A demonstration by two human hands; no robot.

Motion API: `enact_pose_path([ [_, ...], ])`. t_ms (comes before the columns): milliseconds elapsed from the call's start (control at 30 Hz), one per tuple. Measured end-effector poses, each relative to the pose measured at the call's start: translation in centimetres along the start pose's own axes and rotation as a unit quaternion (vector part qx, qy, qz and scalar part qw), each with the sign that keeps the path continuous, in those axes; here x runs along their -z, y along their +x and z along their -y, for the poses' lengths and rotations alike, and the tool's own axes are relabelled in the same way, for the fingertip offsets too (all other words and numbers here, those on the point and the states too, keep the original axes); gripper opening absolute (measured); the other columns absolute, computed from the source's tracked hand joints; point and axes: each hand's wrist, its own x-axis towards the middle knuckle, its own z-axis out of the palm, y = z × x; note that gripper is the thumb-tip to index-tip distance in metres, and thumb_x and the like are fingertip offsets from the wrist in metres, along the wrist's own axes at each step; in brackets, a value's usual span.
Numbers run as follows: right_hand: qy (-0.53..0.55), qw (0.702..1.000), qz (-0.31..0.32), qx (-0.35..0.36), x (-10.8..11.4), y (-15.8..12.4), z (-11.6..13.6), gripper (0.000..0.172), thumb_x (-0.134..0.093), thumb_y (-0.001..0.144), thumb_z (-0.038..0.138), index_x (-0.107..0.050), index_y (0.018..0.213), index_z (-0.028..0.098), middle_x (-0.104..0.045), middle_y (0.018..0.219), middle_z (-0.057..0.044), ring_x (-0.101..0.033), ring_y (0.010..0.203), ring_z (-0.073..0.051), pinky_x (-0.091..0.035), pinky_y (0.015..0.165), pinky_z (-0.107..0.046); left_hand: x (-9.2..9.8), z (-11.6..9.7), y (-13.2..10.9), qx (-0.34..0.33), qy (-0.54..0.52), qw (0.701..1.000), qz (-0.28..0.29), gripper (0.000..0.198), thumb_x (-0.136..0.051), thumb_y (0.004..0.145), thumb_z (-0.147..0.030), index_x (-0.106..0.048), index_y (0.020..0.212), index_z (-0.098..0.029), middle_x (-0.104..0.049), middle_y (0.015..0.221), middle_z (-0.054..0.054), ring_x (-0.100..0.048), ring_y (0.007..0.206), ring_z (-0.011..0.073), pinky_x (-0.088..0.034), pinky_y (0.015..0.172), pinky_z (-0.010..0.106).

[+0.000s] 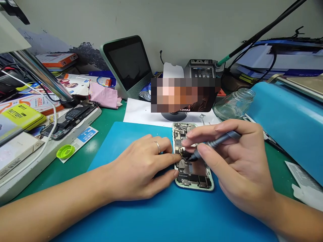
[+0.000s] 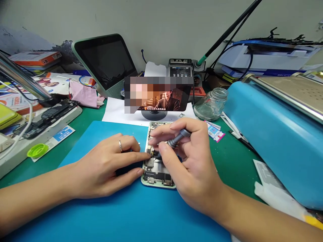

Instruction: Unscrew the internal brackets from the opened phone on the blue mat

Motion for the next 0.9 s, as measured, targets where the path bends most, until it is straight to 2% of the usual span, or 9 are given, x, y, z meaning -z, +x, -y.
enact_pose_path([
  [467,0.013,0.999,0.016,0.033,-0.21,0.43,0.32,0.038,-0.057,0.096,0.000,-0.046,0.119,0.030,-0.071,0.110,-0.002,-0.074,0.096,-0.015,-0.069,0.084,-0.032,-0.02,0.30,-0.11,-0.013,-0.008,1.000,0.001,0.030,-0.060,0.103,-0.033,-0.067,0.127,-0.016,-0.065,0.108,0.006,-0.058,0.084,0.0178,-0.042,0.074,0.033],
  [633,0.010,0.999,0.014,0.042,-0.13,0.36,0.46,0.039,-0.059,0.096,0.002,-0.047,0.119,0.030,-0.071,0.110,-0.002,-0.074,0.098,-0.015,-0.069,0.081,-0.031,0.06,0.37,-0.07,-0.022,-0.014,0.999,0.019,0.034,-0.058,0.104,-0.034,-0.064,0.133,-0.017,-0.064,0.111,0.007,-0.057,0.090,0.0194,-0.043,0.079,0.033],
  [900,-0.004,0.999,-0.034,-0.021,-0.33,0.23,0.41,0.033,-0.063,0.097,0.008,-0.048,0.114,0.032,-0.073,0.106,0.001,-0.075,0.091,-0.018,-0.067,0.081,-0.036,0.00,0.32,0.03,-0.014,-0.041,0.999,-0.010,0.023,-0.059,0.102,-0.028,-0.073,0.113,-0.013,-0.065,0.100,0.007,-0.057,0.084,0.0179,-0.043,0.075,0.033],
])
